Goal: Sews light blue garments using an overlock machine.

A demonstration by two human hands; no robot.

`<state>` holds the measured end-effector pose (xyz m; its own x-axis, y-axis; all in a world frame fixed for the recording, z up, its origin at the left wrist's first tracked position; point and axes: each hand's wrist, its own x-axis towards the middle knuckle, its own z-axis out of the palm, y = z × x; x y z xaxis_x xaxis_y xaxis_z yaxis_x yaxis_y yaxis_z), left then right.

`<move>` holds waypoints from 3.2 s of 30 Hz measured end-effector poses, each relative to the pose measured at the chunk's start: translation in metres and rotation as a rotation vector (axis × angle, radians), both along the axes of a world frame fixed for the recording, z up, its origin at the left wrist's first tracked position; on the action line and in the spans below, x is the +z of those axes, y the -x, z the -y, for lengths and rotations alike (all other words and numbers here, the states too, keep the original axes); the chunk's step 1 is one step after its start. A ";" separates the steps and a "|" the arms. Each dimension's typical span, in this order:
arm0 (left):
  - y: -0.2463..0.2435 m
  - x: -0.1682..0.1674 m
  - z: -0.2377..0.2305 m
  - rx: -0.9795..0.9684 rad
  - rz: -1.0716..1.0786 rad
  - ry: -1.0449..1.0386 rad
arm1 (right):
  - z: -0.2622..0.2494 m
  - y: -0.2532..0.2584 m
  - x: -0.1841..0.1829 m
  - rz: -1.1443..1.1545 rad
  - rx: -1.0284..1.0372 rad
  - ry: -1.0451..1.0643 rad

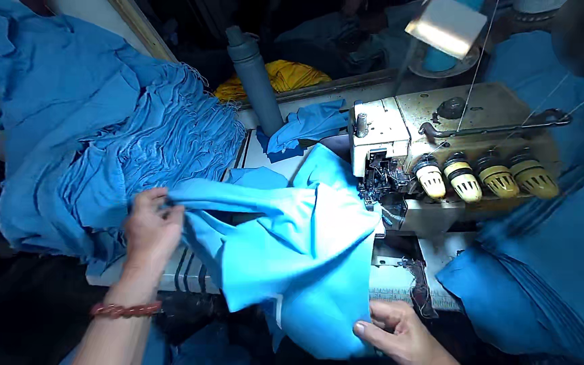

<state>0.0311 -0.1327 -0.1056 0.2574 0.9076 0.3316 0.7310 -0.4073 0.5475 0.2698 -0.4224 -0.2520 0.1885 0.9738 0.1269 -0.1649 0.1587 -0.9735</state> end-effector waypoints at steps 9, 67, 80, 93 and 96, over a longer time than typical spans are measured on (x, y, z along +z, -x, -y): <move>-0.094 -0.119 0.157 -0.688 0.072 -0.397 | 0.022 0.004 -0.001 0.122 0.024 -0.075; -0.174 -0.042 0.125 -0.777 -0.249 -0.387 | -0.043 -0.030 0.020 0.001 -0.472 -0.102; -0.147 -0.063 0.127 -0.758 -0.115 -0.306 | -0.036 -0.033 0.013 -0.070 -0.460 -0.125; -0.174 -0.062 0.115 -0.884 -0.136 -0.538 | -0.053 -0.021 0.011 -0.128 -0.455 -0.195; -0.178 -0.058 0.106 -0.864 -0.165 -0.534 | -0.066 -0.014 0.016 -0.067 -0.459 -0.192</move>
